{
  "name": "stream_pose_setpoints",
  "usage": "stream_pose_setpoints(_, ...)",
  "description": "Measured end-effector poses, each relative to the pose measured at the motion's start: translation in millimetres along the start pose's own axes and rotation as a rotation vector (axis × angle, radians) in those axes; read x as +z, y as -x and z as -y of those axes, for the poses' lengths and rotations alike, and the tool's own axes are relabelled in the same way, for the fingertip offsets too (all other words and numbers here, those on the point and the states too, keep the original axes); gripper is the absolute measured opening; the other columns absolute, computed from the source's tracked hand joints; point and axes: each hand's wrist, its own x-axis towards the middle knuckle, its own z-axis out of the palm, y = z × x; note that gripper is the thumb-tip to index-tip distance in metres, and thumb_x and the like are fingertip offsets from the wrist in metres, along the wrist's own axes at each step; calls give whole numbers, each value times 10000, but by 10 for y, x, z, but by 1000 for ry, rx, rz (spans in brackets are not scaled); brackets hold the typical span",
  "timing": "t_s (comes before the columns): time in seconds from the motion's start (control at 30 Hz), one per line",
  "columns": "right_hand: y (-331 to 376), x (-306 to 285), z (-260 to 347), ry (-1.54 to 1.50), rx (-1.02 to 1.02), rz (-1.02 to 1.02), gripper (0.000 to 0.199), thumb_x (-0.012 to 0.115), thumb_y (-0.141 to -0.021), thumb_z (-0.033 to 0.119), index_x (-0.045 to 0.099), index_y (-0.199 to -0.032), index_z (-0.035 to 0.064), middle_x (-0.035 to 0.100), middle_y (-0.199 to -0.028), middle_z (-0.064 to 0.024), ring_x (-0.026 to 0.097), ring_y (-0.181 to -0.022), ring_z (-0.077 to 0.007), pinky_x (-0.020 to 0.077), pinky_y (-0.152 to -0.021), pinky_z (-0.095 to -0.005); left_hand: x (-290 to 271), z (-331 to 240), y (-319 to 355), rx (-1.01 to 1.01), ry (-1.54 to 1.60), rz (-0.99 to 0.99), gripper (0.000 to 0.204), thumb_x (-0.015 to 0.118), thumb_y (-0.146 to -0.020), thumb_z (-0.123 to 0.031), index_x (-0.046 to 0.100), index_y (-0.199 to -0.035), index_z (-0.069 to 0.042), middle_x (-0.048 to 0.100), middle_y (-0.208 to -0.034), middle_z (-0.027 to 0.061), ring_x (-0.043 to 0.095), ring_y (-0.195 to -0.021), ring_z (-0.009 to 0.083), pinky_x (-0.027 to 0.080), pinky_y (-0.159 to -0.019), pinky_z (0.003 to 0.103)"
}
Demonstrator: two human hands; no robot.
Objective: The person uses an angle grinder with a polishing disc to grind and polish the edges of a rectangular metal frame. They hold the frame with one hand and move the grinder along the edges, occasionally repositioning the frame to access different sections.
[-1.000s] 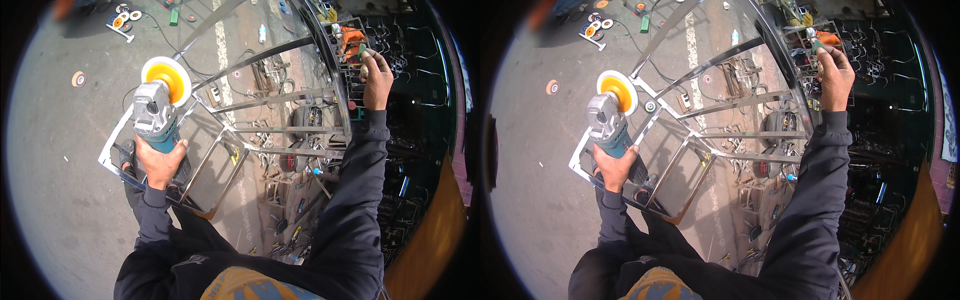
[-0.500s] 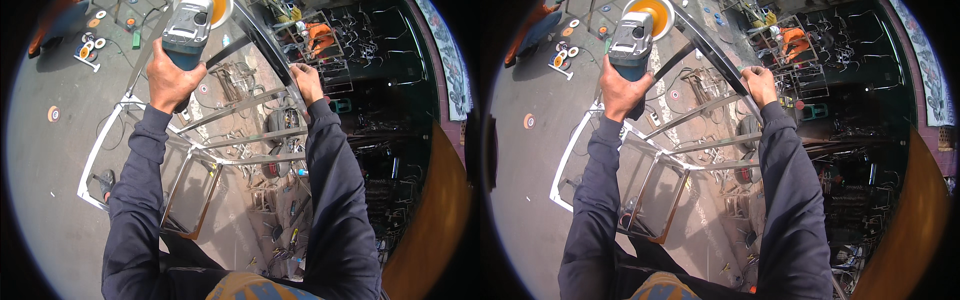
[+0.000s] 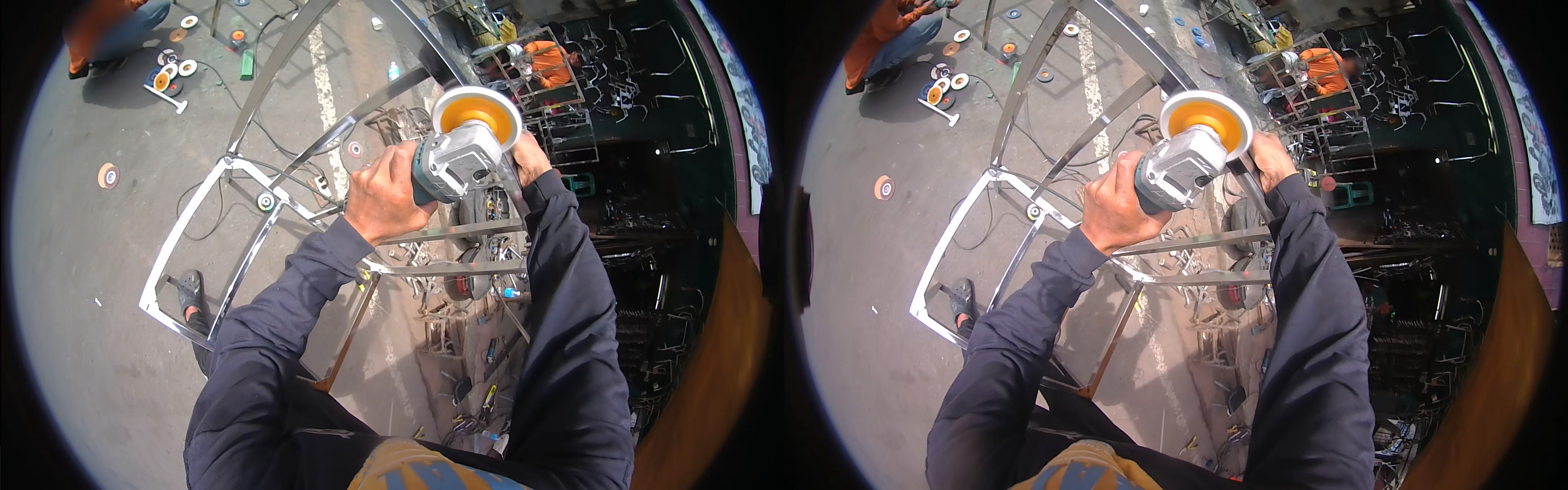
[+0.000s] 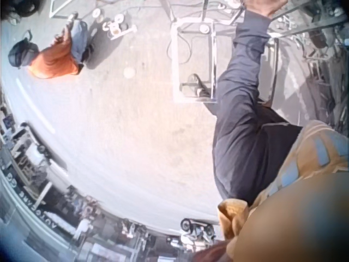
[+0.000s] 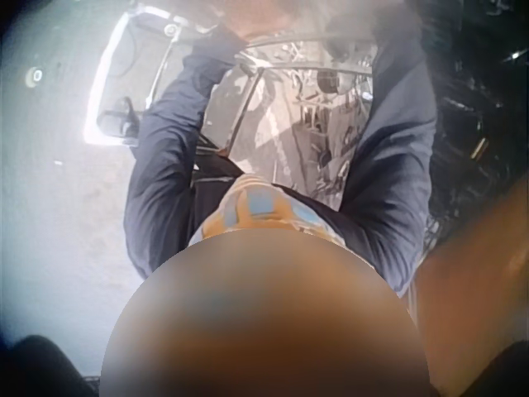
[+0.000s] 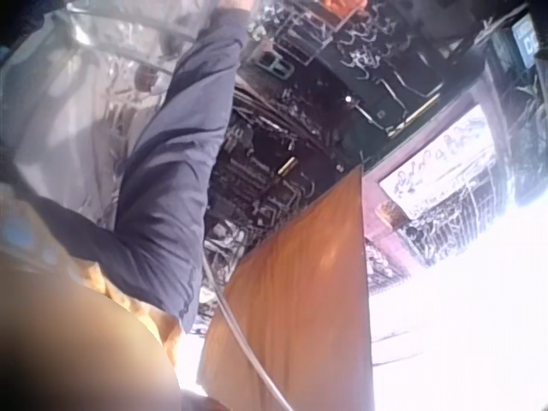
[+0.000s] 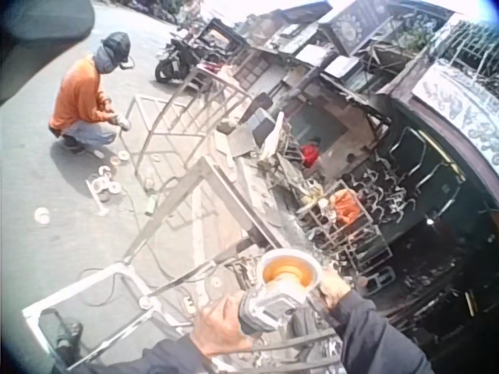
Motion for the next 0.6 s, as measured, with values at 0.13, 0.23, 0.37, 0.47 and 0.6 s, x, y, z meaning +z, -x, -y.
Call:
stream_pose_setpoints(0.13,-126,-129,-14,89,73,45,214,581,-950,141,645,-925,-62,669,-707,-85,644,-503,-146,519,-422,-291,-141,270,-175,-85,-4,-177,758,845,-602,-190,460,-1229,-8,679,-916,176,721,-738,339,591,-637,404)
stream_pose_setpoints(0.23,-243,-184,-16,335,82,79,234,563,-1004,192,692,-999,-3,693,-815,-44,636,-610,-113,544,-559,-286,-330,526,-459,-154,50,-290,718,830,-633,-198,439,-1203,-3,702,-859,180,729,-722,346,599,-660,405)
stream_pose_setpoints(0.37,-312,-182,-22,343,78,74,247,562,-1003,196,707,-1024,-4,712,-861,-55,637,-639,-110,533,-570,-291,-591,758,-720,-144,-1,-348,656,805,-662,-208,441,-1150,37,716,-857,175,740,-722,298,604,-665,369)
stream_pose_setpoints(0.47,-275,-162,21,371,93,58,252,559,-1002,199,704,-1038,-3,717,-882,-60,641,-642,-116,529,-566,-290,-602,747,-703,-149,9,-355,664,806,-656,-205,439,-1151,41,716,-850,185,742,-724,309,608,-677,364)
stream_pose_setpoints(0.6,-174,-112,93,375,82,115,250,561,-998,202,701,-1036,-1,716,-893,-64,638,-627,-125,527,-563,-282,-365,477,-375,-196,89,-229,715,820,-636,-199,443,-1204,17,703,-844,198,732,-719,351,600,-661,399)
